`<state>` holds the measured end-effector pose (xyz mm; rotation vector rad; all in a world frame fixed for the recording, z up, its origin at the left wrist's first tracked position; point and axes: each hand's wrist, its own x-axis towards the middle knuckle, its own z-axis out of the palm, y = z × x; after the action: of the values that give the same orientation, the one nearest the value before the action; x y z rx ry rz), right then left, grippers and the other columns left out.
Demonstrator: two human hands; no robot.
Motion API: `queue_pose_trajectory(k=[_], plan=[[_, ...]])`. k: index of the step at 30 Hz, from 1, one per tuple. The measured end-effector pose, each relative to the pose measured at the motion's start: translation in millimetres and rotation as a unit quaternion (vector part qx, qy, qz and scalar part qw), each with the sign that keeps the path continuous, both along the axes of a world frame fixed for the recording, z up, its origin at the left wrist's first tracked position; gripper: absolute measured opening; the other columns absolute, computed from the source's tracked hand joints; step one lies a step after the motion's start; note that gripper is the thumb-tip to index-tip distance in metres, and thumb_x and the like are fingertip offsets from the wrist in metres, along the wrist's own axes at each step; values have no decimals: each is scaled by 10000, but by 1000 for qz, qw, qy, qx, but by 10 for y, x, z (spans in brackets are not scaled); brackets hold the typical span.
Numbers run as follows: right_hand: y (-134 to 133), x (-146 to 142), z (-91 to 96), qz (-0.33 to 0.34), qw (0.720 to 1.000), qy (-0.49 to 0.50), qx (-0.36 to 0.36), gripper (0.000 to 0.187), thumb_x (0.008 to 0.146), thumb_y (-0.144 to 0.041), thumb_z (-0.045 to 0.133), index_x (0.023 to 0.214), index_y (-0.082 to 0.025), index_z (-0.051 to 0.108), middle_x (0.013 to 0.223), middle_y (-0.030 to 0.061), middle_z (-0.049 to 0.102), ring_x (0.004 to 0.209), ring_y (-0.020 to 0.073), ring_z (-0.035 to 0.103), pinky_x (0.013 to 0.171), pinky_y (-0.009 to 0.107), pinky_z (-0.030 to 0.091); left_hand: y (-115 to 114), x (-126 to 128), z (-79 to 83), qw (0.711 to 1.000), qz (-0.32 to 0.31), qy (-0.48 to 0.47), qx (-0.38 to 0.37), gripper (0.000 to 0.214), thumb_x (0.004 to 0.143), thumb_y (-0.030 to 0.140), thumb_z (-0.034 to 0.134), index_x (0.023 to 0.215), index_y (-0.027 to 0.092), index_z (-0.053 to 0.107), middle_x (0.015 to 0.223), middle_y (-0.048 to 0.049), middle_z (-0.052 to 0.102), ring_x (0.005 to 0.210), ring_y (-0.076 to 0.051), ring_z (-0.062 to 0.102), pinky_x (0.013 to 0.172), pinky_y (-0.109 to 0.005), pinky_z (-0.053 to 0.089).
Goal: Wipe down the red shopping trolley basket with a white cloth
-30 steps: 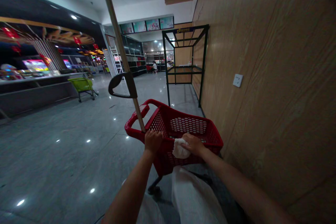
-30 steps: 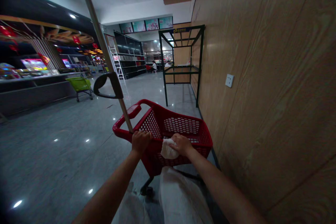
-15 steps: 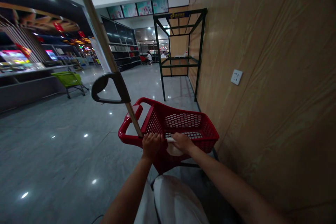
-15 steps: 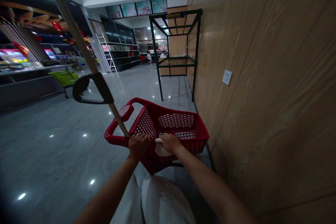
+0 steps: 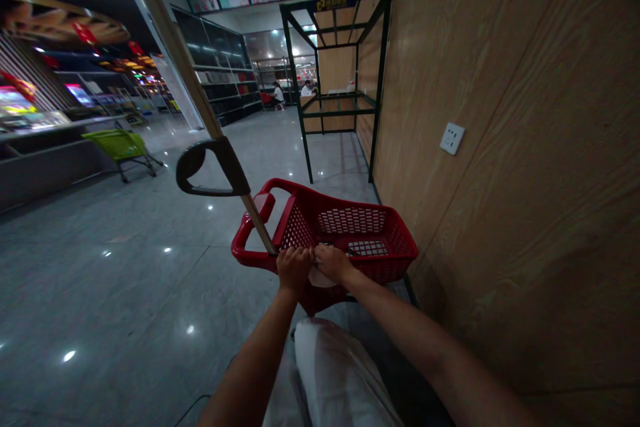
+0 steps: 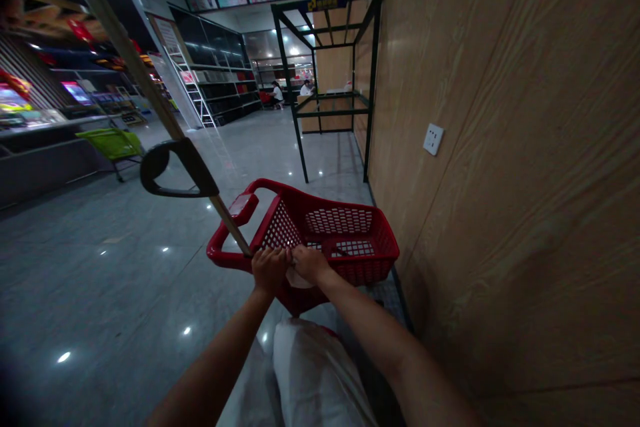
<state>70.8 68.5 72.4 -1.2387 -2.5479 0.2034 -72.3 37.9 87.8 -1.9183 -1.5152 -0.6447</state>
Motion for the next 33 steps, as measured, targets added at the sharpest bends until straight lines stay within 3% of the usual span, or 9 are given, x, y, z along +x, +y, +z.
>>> queue_pose_trajectory(k=[3,9,11,14,20,22,24,30,33], plan=[[34,55,-20,6,1000,-6,-8,221,954,-303,457,1044,-172,610,1034,73,643,971,170,601,836,243,434,50,-90,23,1000,-16,11,-12,332,901,270,462,604,223,601,628,-19,668,661,-182,568,683,-361,285],[4,1082,-286,-64,997,-48,-24,236,939,-325,480,1078,-193,617,1064,71,630,968,181,598,796,259,450,161,-260,31,1000,-19,7,-16,353,901,261,454,578,228,591,605,-16,657,666,-179,571,694,-359,292],[-22,1221,-315,-76,996,-43,-19,232,936,-302,483,1093,-192,613,1106,74,616,993,180,586,817,265,449,180,-279,23,1000,-17,0,-11,349,900,263,457,581,230,594,609,-15,657,669,-178,570,703,-359,297],[-27,969,-272,-74,997,-24,-16,205,925,-282,507,1068,-183,617,1108,74,614,998,173,577,850,264,441,180,-270,16,1000,-11,-2,-4,339,893,251,461,580,231,591,618,-13,659,672,-179,566,713,-360,305],[46,-217,-78,-13,999,34,17,207,962,-265,446,1043,-159,604,1045,71,629,971,161,579,864,258,437,134,-240,34,1000,-12,-11,-21,355,897,265,445,578,236,598,596,-27,648,647,-185,553,690,-361,303],[39,-304,-58,-3,999,36,22,203,966,-241,434,1057,-160,596,1047,70,628,979,157,577,871,254,432,126,-256,45,999,-20,-27,-35,347,893,272,449,586,238,606,616,-33,657,654,-186,555,687,-361,300],[9,-119,-90,2,1000,25,15,199,959,-265,458,1071,-175,595,1055,63,624,990,155,573,873,248,426,123,-283,52,998,-27,-39,-45,333,888,269,455,596,240,613,635,-34,663,671,-186,562,691,-359,302],[-146,1023,-317,-97,995,-23,-27,251,943,-340,479,1103,-198,612,1099,65,613,998,166,573,830,243,425,132,-333,17,997,-32,-56,-53,330,883,263,460,588,238,606,655,-34,666,688,-187,562,703,-359,303],[-184,1101,-323,-119,992,-29,-22,236,935,-322,493,1091,-197,618,1098,66,614,1013,174,562,850,252,415,135,-300,-3,997,-27,-60,-47,336,881,249,458,578,235,602,643,-37,659,689,-193,559,705,-361,300]])
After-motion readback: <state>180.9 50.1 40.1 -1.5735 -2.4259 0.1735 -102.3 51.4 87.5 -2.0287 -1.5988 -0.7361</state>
